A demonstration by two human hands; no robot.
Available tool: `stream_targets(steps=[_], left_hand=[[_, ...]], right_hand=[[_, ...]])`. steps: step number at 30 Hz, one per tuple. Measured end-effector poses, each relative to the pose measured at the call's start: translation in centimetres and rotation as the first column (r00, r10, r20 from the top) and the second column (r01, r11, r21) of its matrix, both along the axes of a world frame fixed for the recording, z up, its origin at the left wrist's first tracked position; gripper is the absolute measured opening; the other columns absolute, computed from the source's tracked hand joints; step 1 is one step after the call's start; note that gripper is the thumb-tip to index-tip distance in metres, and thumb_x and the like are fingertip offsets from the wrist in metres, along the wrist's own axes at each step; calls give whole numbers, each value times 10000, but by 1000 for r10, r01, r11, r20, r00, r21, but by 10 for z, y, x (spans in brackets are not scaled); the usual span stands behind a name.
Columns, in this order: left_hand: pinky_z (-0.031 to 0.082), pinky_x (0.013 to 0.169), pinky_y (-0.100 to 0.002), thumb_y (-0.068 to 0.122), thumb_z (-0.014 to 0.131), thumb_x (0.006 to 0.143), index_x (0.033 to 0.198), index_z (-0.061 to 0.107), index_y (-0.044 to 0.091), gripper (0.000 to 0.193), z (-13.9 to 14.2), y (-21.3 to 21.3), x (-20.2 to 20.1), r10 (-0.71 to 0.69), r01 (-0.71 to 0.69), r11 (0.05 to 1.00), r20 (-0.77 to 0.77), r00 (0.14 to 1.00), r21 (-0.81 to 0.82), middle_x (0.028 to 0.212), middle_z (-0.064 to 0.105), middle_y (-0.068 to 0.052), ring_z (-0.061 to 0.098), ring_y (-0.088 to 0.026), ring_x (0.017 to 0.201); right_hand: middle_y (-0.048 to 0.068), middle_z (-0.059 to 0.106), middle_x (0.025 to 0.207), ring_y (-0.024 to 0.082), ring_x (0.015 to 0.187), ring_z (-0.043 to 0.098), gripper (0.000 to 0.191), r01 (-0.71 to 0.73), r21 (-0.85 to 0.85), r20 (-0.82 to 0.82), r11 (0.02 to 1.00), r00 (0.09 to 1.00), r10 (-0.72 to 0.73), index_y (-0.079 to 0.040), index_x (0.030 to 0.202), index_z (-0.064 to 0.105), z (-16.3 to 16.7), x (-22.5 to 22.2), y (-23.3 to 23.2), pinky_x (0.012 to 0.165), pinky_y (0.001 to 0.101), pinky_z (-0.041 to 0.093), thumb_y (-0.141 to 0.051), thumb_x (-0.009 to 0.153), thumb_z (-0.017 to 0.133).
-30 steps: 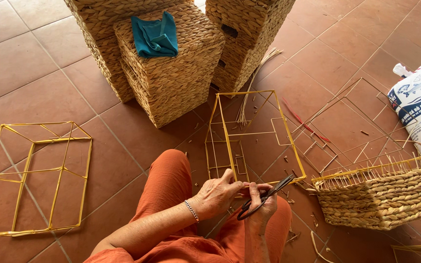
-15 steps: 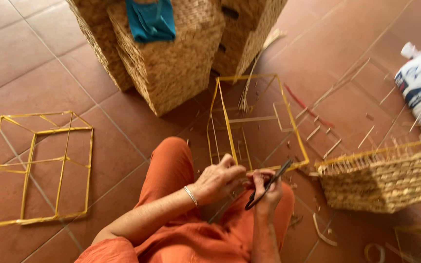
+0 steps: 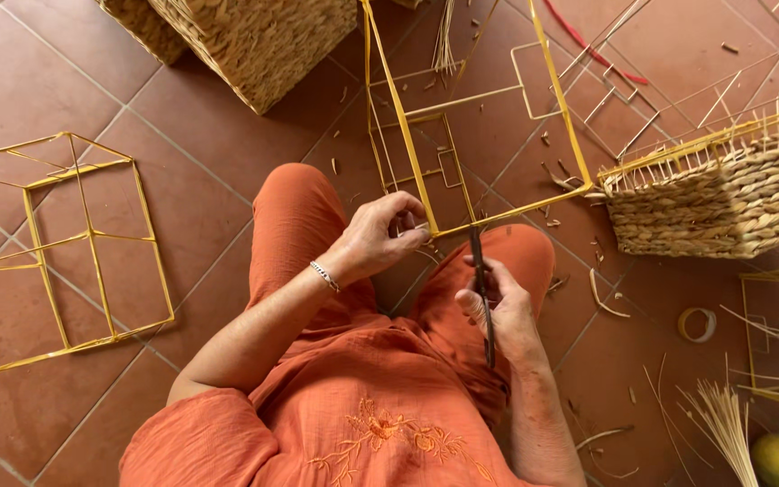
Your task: The person sits on the floor assembling bamboo basket frames. They hold a bamboo frame, wrap tape around joints to secure bamboo strips, cut tape and trim excess bamboo with scissors, and press strips into place on the frame.
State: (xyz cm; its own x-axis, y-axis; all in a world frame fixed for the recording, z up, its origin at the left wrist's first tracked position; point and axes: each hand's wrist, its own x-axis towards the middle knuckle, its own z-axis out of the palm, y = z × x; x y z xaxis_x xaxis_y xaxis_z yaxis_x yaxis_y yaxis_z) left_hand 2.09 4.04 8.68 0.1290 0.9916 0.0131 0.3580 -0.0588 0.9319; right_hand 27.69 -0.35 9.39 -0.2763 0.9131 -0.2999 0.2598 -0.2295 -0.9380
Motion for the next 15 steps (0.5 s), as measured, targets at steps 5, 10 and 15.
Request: stream_targets(steps=[5, 10, 15], left_hand=[[570, 694, -376, 354, 748, 898, 1036, 699, 96, 297, 14, 4, -6, -103, 68, 984, -212, 972, -166, 852, 750, -99, 728, -225, 766], [556, 685, -384, 334, 736, 925, 1014, 692, 98, 256, 17, -6, -6, -63, 60, 998, -213, 975, -22, 879, 742, -92, 713, -240, 797], [539, 629, -340, 267, 733, 935, 997, 671, 84, 203, 7, -18, -2, -3, 9, 999, -126, 992, 47, 803, 665, -65, 649, -198, 696]], right_hand=[[-15, 651, 939, 66, 784, 636, 834, -161, -153, -189, 975, 973, 131, -42, 1368, 535, -7, 4, -10, 572, 233, 532, -588, 776, 751], [1, 649, 901, 67, 735, 628, 943, -258, -65, -126, 964, 960, 249, -21, 1410, 559, -10, 4, -9, 568, 223, 520, -754, 818, 604], [-35, 580, 766, 45, 640, 554, 954, -246, -28, -56, 969, 968, 244, -19, 1412, 589, -6, -3, -8, 533, 213, 484, -789, 854, 509]])
